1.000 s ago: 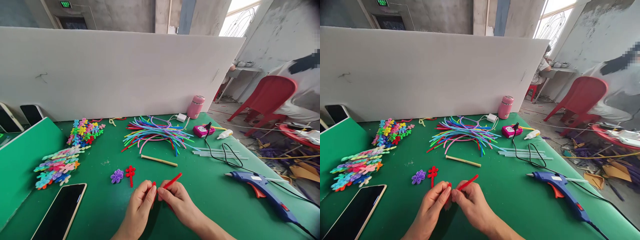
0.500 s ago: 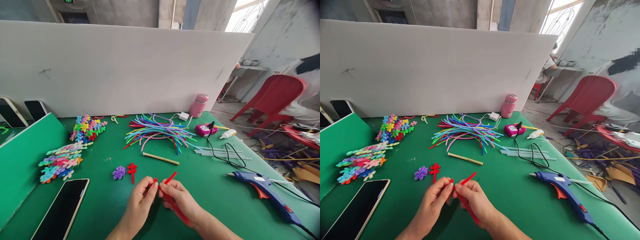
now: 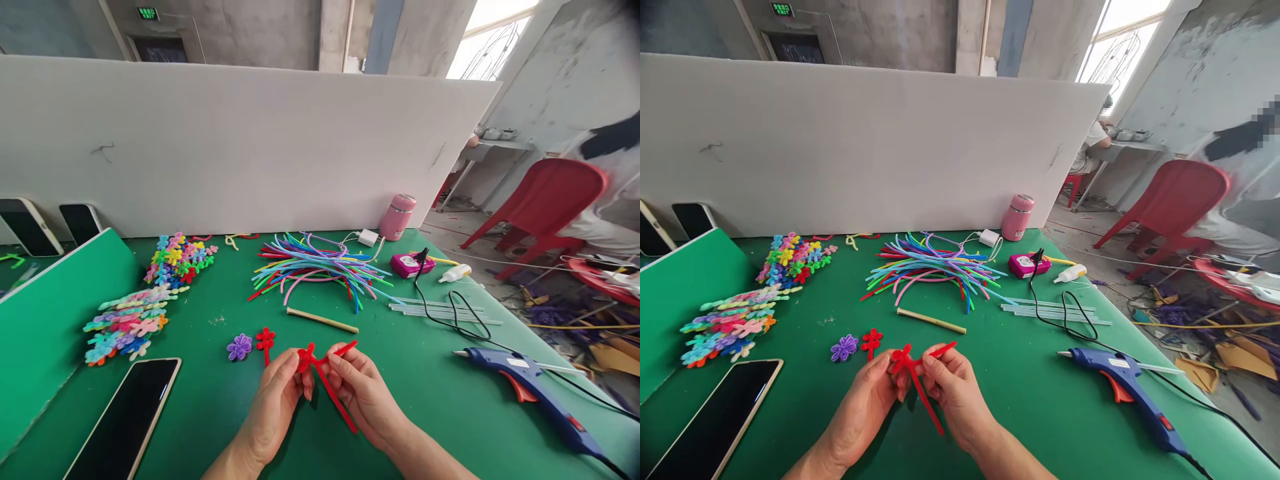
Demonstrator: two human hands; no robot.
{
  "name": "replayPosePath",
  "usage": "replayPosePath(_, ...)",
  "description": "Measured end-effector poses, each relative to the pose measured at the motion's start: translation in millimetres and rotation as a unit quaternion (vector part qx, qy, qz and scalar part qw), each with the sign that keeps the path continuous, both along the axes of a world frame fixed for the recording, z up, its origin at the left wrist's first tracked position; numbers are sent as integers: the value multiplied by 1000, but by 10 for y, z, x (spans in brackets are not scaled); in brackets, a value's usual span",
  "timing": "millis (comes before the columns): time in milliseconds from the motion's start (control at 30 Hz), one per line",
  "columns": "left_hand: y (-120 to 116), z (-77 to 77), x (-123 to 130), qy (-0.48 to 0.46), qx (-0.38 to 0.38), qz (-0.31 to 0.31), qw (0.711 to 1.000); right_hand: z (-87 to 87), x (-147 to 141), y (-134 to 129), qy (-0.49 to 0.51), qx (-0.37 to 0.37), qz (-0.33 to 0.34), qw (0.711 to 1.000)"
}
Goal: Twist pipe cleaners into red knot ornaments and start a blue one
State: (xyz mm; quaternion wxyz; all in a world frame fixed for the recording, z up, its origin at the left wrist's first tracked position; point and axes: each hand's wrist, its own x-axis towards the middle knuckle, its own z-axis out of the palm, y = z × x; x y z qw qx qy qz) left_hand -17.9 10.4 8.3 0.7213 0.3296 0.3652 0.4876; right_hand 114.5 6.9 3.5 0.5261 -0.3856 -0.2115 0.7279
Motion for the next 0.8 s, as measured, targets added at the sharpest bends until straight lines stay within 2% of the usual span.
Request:
replayPosePath(233,-10,-31,-2,79,23,18,996,9,-37,-26,-32,38,-6,999)
replayPosePath(367,-11,-28,-4,53,21,21,998,17,-4,-10,-35,45,-37,998)
replayPosePath(467,4,-23,-13,-3,6,41,999,0,17,10,-84,71,-42,993)
replayPosePath(567,28,-27,-34,-58,-2,57,997,-55,8,10,-176,125,-4,976)
replayPosePath(700,56,-53,-65,-41,13,48,998,-128,6,-4,-271,205,54,939)
replayPosePath(800,58,-76,-60,-24,24,46,998,-132,44,12,-300,235,39,924)
